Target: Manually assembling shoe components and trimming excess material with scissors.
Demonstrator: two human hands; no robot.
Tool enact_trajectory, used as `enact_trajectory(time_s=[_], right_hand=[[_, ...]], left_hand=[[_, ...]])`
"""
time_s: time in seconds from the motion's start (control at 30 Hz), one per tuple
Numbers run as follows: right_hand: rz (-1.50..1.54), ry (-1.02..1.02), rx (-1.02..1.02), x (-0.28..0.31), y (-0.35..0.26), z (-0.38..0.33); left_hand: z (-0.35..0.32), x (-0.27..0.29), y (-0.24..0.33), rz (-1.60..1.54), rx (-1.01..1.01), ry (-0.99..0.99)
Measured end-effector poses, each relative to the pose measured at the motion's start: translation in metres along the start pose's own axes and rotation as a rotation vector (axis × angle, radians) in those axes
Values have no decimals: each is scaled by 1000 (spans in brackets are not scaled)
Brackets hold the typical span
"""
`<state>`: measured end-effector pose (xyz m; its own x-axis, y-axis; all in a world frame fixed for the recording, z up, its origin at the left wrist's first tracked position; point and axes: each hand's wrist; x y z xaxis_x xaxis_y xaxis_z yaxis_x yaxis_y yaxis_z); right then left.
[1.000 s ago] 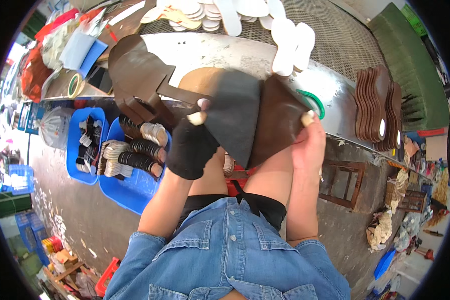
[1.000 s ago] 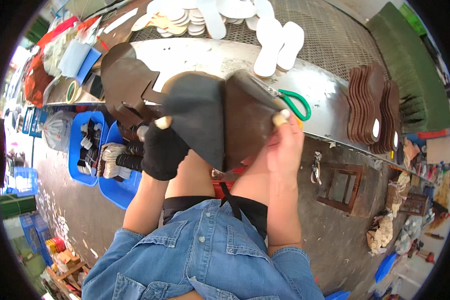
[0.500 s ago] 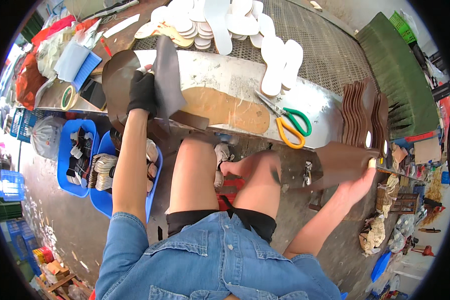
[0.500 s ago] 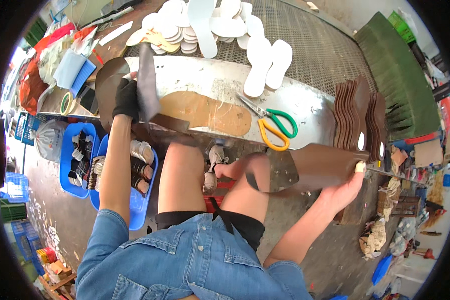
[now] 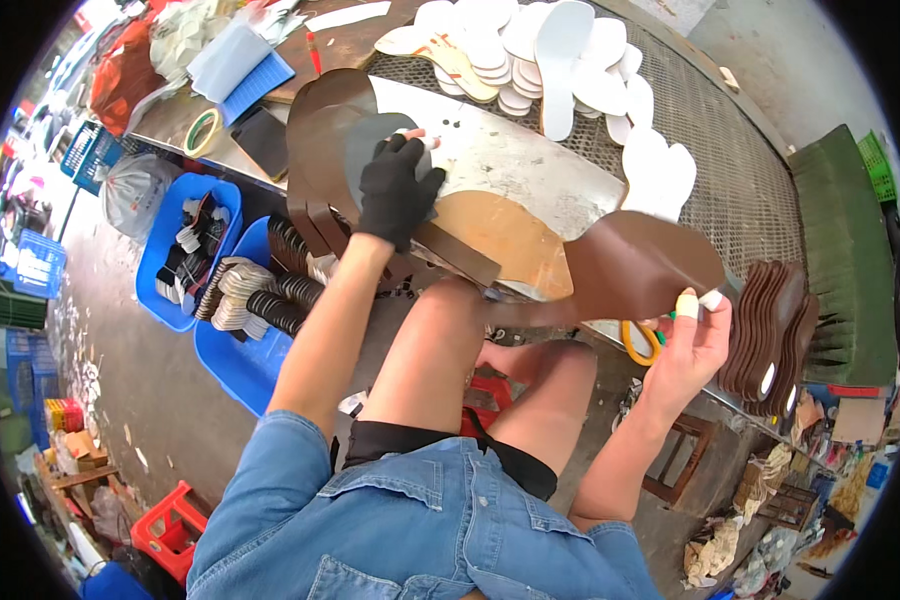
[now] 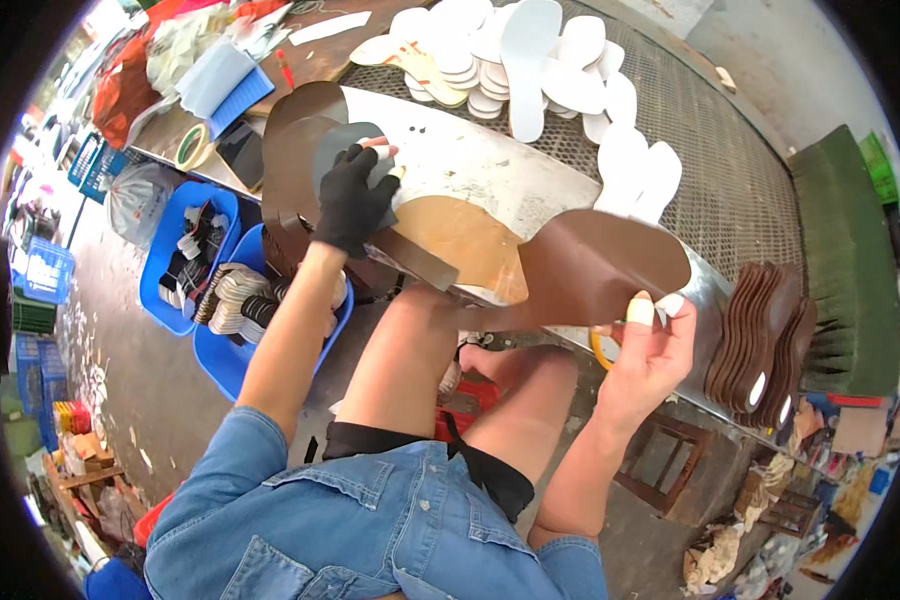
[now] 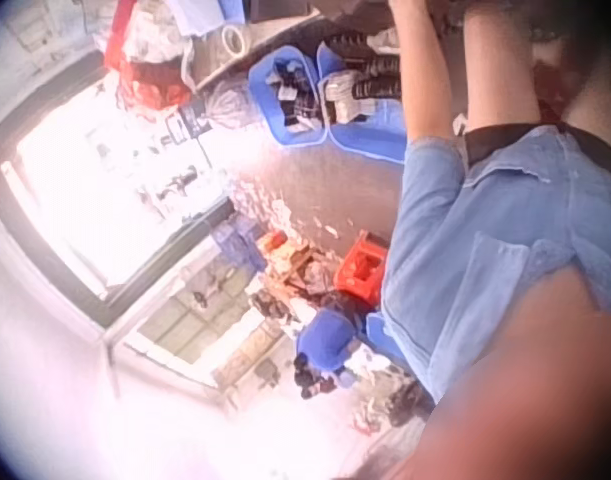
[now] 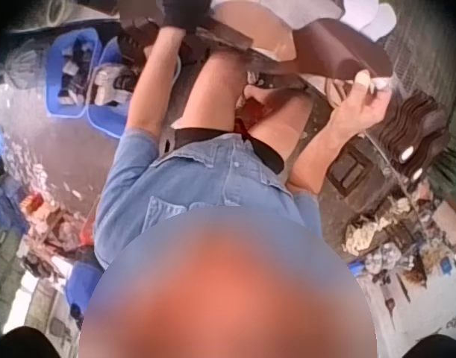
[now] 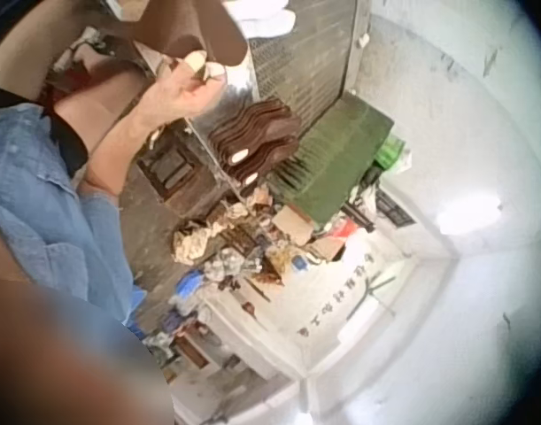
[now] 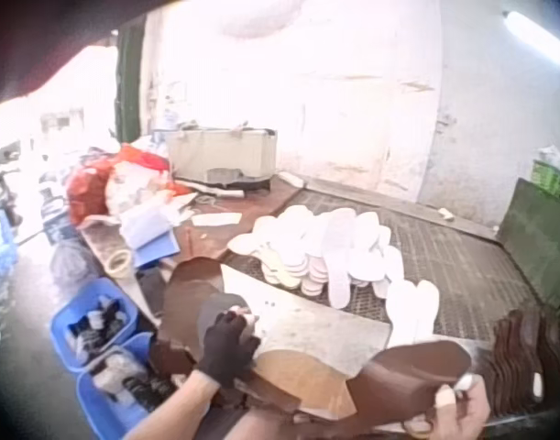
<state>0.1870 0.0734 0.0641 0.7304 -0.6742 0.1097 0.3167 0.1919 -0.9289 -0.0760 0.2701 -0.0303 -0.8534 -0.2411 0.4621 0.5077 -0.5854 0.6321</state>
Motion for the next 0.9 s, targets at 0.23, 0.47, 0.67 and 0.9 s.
enact_trajectory(time_s=[0.23, 0.47, 0.67, 0.9], right_hand=[[-510, -541, 674, -104, -9, -10], [-859, 95, 344, -71, 108, 133], [-1297, -103, -33, -69, 127, 176], [-1416, -134, 87, -66, 126, 163]], left_hand=[[-64, -23, 86, -1100, 652, -264], [-40, 16, 127, -1559, 1021, -169], [-57, 24, 151, -1323, 1074, -434], [-70, 13, 163, -1370, 1161, -477]])
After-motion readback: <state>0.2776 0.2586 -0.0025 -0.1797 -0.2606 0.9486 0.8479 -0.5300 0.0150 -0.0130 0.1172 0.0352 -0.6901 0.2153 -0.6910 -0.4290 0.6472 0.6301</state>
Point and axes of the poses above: each hand's wrist, its own z-axis towards the middle knuckle, its own x-axis out of the back of the hand, y = z × x, and after that the axes turned 10 degrees about -z, right-handed
